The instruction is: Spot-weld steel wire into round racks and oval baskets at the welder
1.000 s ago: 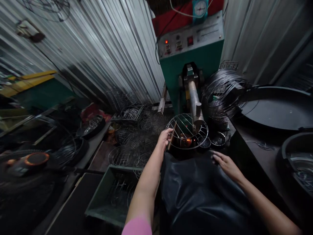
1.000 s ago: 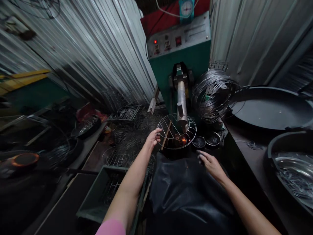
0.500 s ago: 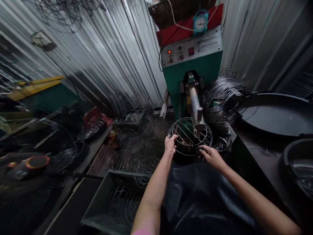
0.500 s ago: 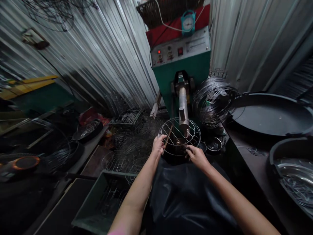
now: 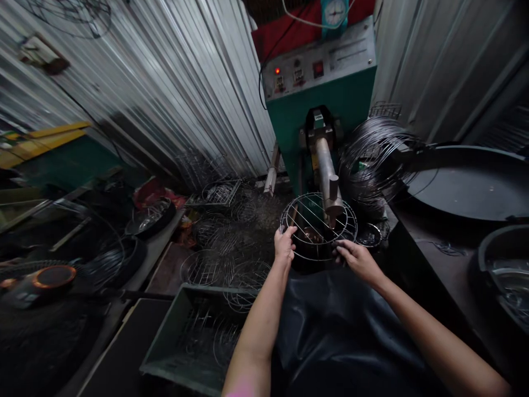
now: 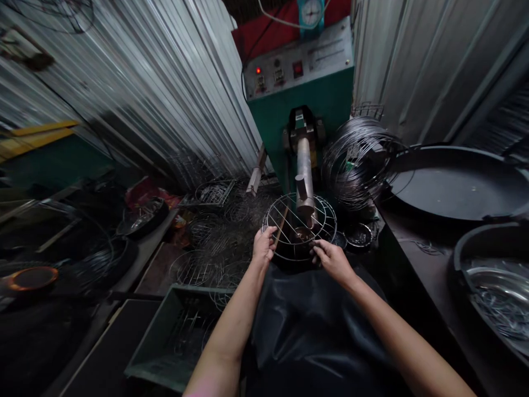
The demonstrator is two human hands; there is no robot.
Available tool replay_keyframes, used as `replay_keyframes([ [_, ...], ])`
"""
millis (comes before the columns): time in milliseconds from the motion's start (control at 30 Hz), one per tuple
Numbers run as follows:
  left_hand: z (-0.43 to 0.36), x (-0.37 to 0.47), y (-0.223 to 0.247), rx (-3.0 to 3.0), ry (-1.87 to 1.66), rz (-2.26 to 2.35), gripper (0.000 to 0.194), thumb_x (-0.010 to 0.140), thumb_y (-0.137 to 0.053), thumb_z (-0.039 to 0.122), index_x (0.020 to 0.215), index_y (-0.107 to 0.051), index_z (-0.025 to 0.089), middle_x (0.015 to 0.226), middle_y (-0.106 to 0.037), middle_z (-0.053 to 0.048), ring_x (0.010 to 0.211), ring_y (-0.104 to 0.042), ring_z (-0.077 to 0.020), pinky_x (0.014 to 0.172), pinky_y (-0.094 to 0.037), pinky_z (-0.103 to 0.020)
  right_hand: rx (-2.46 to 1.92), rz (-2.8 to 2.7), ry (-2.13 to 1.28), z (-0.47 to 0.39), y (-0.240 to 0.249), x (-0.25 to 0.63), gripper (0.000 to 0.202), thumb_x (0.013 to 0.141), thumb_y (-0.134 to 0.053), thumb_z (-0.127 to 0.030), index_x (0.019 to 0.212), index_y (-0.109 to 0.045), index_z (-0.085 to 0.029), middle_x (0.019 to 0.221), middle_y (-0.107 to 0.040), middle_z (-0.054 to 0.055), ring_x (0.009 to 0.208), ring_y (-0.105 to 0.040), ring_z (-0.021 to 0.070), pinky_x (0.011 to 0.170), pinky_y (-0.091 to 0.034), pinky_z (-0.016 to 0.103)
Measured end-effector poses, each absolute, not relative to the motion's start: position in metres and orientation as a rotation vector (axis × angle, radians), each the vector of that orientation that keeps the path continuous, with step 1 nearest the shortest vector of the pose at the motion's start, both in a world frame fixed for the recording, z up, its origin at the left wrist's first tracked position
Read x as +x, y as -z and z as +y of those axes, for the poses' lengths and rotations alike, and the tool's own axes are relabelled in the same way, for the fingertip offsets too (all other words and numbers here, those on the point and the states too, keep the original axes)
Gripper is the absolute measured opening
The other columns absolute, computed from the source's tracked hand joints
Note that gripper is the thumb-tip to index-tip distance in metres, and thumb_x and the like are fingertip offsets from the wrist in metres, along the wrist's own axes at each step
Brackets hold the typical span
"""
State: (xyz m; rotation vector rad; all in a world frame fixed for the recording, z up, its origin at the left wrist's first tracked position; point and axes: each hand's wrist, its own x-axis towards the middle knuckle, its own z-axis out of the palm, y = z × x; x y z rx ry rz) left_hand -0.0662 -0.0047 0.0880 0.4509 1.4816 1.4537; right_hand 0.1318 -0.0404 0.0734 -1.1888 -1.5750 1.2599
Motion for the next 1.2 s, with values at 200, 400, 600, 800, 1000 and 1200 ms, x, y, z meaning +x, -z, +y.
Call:
replay_keyframes([
  [200, -0.009, -0.066, -0.086, 0.434, -1.483, 1.467, 0.044, 0.052, -0.072, 0.031, 0.087, -0.049, 0.018, 0.057, -0.038, 0.009, 0.038, -0.027, -0.0008, 0.034, -0.012, -0.016, -1.190, -1.607, -1.184, -0.042, -0.076, 0.132, 0.031, 0.079, -0.046, -0.045, 0.088, -0.060, -0.019, 0.070, -0.062, 0.003, 0.052, -0.057, 0.0132, 0.049, -0.045, 0.025],
  [400, -0.009, -0.063, -0.085, 0.403, -1.462, 1.499, 0.035, 0.052, -0.071, 0.031, 0.076, -0.050, 0.017, 0.056, -0.039, 0.008, 0.037, -0.029, -0.0011, 0.033, -0.014, -0.015, -1.190, -1.662, -1.121, -0.043, -0.076, 0.132, 0.027, 0.081, -0.044, -0.040, 0.087, -0.059, -0.019, 0.070, -0.062, 0.002, 0.053, -0.057, 0.0130, 0.057, -0.046, 0.027],
  [600, -0.008, -0.064, -0.087, 0.424, -1.507, 1.485, 0.036, 0.053, -0.071, 0.030, 0.080, -0.052, 0.017, 0.057, -0.044, 0.007, 0.038, -0.035, -0.0025, 0.032, -0.015, -0.015, -1.189, -1.671, -1.104, -0.037, -0.074, 0.130, 0.024, 0.081, -0.043, -0.037, 0.085, -0.058, -0.019, 0.070, -0.061, 0.001, 0.052, -0.056, 0.0129, 0.058, -0.045, 0.027],
  [800, -0.009, -0.064, -0.084, 0.387, -1.532, 1.462, 0.046, 0.051, -0.074, 0.034, 0.088, -0.053, 0.015, 0.059, -0.046, 0.006, 0.040, -0.038, -0.0022, 0.033, -0.016, -0.013, -1.207, -1.695, -1.040, -0.039, -0.080, 0.131, 0.025, 0.082, -0.042, -0.037, 0.086, -0.058, -0.019, 0.066, -0.060, 0.001, 0.053, -0.056, 0.0134, 0.060, -0.045, 0.027],
  [1000, 0.007, -0.059, -0.086, 0.334, -1.499, 1.486, 0.049, 0.050, -0.075, 0.034, 0.088, -0.053, 0.013, 0.057, -0.044, 0.007, 0.039, -0.036, -0.0024, 0.032, -0.016, -0.014, -1.245, -1.711, -0.991, -0.024, -0.081, 0.134, 0.025, 0.081, -0.042, -0.038, 0.085, -0.058, -0.019, 0.068, -0.062, 0.002, 0.053, -0.056, 0.0137, 0.056, -0.045, 0.026],
  [1200, 0.010, -0.059, -0.089, 0.331, -1.508, 1.510, 0.044, 0.051, -0.074, 0.033, 0.085, -0.052, 0.014, 0.056, -0.042, 0.007, 0.039, -0.036, -0.0030, 0.032, -0.015, -0.015, -1.227, -1.714, -1.028, -0.016, -0.078, 0.134, 0.027, 0.082, -0.043, -0.041, 0.083, -0.057, -0.019, 0.069, -0.062, 0.002, 0.052, -0.056, 0.0129, 0.052, -0.044, 0.025],
])
